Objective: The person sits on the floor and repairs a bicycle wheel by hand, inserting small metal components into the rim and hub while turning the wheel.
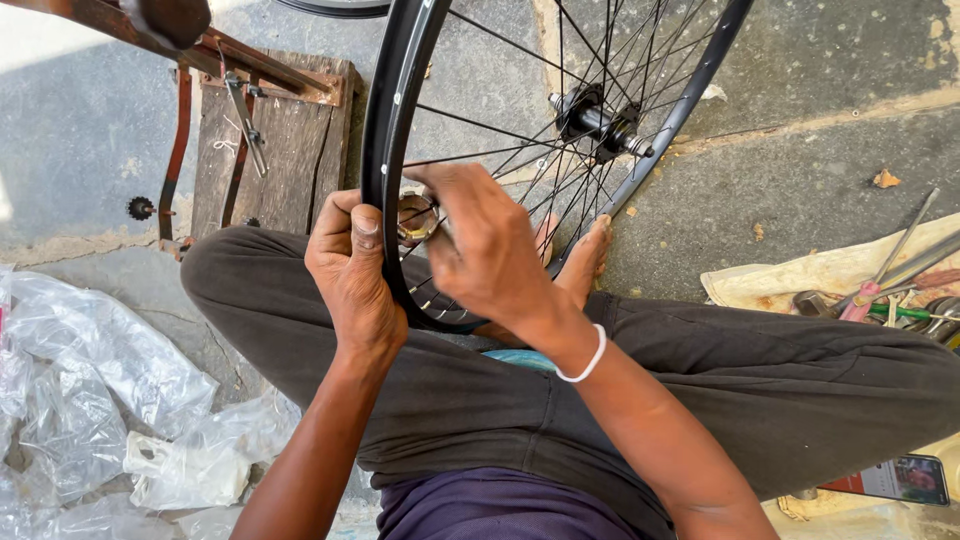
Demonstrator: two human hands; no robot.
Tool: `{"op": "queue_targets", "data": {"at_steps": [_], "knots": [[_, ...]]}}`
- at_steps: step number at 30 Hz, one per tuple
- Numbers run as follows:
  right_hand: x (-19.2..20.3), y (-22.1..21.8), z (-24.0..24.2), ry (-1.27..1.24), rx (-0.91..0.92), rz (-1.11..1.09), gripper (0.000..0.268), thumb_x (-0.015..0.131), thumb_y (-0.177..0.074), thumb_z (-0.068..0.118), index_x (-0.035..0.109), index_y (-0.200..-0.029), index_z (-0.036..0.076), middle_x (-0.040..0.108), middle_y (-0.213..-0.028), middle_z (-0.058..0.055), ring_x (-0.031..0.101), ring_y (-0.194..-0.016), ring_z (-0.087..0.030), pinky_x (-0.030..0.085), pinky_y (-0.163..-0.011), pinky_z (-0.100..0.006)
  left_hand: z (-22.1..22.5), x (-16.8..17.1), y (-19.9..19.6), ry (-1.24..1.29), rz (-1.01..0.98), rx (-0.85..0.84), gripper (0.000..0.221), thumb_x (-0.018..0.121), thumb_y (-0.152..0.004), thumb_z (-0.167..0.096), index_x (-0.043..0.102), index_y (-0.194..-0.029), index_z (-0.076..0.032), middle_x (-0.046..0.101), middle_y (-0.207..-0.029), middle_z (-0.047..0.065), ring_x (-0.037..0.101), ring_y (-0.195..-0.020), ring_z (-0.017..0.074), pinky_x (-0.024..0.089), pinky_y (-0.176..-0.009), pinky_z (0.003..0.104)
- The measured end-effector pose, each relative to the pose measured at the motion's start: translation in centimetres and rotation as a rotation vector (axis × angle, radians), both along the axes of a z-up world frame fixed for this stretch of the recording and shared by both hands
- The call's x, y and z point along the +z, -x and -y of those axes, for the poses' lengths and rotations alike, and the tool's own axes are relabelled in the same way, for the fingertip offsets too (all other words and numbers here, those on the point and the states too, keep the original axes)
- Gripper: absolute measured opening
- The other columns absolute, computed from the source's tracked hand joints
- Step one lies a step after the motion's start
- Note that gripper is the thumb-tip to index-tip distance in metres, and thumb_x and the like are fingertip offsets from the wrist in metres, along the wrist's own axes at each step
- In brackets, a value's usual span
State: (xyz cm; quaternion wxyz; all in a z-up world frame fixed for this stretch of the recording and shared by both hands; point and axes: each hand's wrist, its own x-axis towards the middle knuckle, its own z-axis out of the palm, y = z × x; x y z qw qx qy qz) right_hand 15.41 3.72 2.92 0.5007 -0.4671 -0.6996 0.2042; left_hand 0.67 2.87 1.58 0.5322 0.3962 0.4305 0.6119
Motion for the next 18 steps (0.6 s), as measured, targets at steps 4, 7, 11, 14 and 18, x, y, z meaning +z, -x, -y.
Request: {"op": "queue_targets", "data": {"at_steps": [4,7,11,14,18], "knots": [[0.6,-1.7,0.9,0.349,0.279,-0.475,0.040,0.076,-0.078,-0.005,0.063,-0.116,-0.004,0.061,-0.106,-0.013,0.061,-0.091,-0.022,0.052,-0.079,-0.028,-0.2,0.0,0.1,-0.014,-0.006,-0.014,0.036,0.073,-0.102,-0.036,0.062,-0.108,-0.002,0.065,-0.095,0.002,0.060,-0.085,0.0078,0.050,-0.078,0.024],[-0.2,-1.5,0.4,0.312,0.221,-0.532,0.022,0.069,-0.088,-0.002,0.063,-0.110,0.001,0.061,-0.112,-0.009,0.067,-0.100,-0.018,0.056,-0.084,-0.027,0.0,-0.1,0.5,-0.025,-0.001,-0.032,0.037,0.074,-0.102,-0.036,0.062,-0.107,-0.002,0.066,-0.095,0.003,0.060,-0.083,0.0091,0.051,-0.077,0.026],[1.1,-0.7,0.8,0.229,0.102,-0.219,0.040,0.071,-0.085,0.004,0.063,-0.124,0.000,0.066,-0.107,-0.009,0.064,-0.091,-0.021,0.053,-0.076,-0.032,0.0,0.8,-0.3,-0.025,-0.014,-0.057,0.037,0.072,-0.103,-0.036,0.062,-0.110,-0.001,0.067,-0.101,0.003,0.060,-0.090,0.0086,0.050,-0.083,0.024],[2.8,-1.8,1.9,0.189,0.176,-0.263,0.038,0.072,-0.084,0.009,0.064,-0.119,-0.002,0.064,-0.112,-0.016,0.066,-0.097,-0.026,0.054,-0.079,-0.036,-0.1,2.1,-0.7,-0.060,-0.078,-0.045,0.035,0.068,-0.104,-0.038,0.063,-0.110,-0.004,0.066,-0.096,0.003,0.058,-0.082,0.0078,0.049,-0.075,0.024],[1.8,-1.7,1.6,0.034,0.032,-0.037,0.029,0.082,-0.093,0.020,0.067,-0.113,0.004,0.071,-0.109,-0.014,0.070,-0.102,-0.030,0.055,-0.089,-0.039,-1.9,3.8,-0.3,-0.143,-0.199,-0.070,0.040,0.060,-0.109,-0.042,0.069,-0.097,-0.005,0.058,-0.084,-0.005,0.050,-0.074,0.0027,0.040,-0.067,0.020]]}}
